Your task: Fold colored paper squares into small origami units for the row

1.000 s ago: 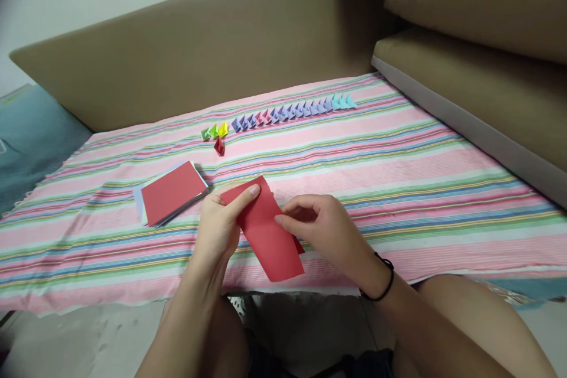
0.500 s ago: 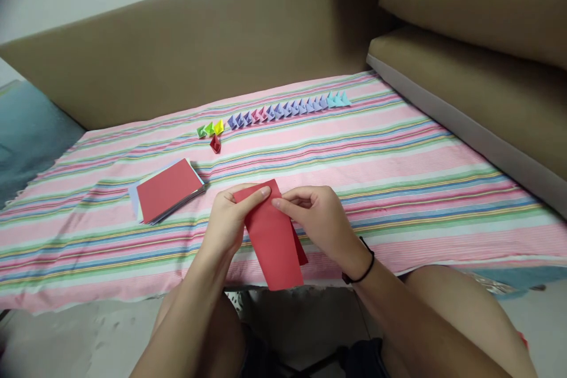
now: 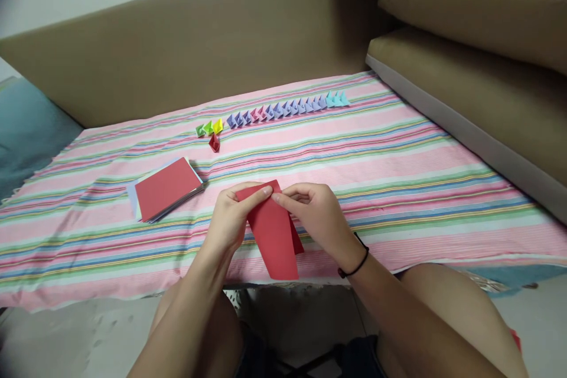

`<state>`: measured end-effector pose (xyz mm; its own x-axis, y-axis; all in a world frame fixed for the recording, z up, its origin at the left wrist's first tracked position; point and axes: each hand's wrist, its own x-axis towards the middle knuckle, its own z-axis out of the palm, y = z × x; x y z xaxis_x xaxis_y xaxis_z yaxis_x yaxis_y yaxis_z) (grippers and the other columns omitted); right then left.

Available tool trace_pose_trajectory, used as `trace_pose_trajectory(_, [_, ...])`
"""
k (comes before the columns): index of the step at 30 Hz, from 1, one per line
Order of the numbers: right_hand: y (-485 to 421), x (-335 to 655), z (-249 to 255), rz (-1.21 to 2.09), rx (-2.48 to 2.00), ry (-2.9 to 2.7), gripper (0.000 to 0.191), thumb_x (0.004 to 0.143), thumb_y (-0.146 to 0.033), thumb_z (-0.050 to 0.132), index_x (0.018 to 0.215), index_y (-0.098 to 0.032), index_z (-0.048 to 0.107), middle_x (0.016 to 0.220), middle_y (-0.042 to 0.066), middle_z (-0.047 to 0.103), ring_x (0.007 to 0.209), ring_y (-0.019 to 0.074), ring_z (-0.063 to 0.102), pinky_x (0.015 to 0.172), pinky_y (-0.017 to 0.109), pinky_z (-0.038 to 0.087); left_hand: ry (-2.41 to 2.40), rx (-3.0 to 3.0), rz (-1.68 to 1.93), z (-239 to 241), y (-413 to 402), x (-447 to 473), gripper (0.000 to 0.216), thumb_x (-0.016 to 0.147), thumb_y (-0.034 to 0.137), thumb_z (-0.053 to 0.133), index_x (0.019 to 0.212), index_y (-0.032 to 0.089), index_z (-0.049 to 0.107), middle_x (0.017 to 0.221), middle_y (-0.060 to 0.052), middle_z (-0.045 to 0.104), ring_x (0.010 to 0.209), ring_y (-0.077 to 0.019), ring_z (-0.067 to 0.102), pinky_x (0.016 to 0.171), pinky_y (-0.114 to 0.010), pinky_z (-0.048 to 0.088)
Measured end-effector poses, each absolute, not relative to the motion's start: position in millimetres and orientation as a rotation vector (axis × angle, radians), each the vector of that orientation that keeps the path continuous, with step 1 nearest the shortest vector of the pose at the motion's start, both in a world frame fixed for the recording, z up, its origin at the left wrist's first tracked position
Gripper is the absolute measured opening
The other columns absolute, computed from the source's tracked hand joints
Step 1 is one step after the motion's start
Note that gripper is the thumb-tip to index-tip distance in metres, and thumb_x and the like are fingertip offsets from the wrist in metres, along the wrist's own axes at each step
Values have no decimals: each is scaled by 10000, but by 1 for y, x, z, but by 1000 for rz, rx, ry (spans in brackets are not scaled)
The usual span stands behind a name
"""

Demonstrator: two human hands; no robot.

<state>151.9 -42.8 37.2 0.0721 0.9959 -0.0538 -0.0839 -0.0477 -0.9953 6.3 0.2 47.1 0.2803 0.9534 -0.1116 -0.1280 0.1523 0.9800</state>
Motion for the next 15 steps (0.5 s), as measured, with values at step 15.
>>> trace_pose_trajectory(15, [-45,160,41,1022,-1329,-1154,217,759,-390,684,723,-178,713,730,44,696,688,190,631,577,282,506,1040,1043,971,49,12,-5,268,537,284,849,728,146,722,681,-27,713,622,-128,640,643,-246,511])
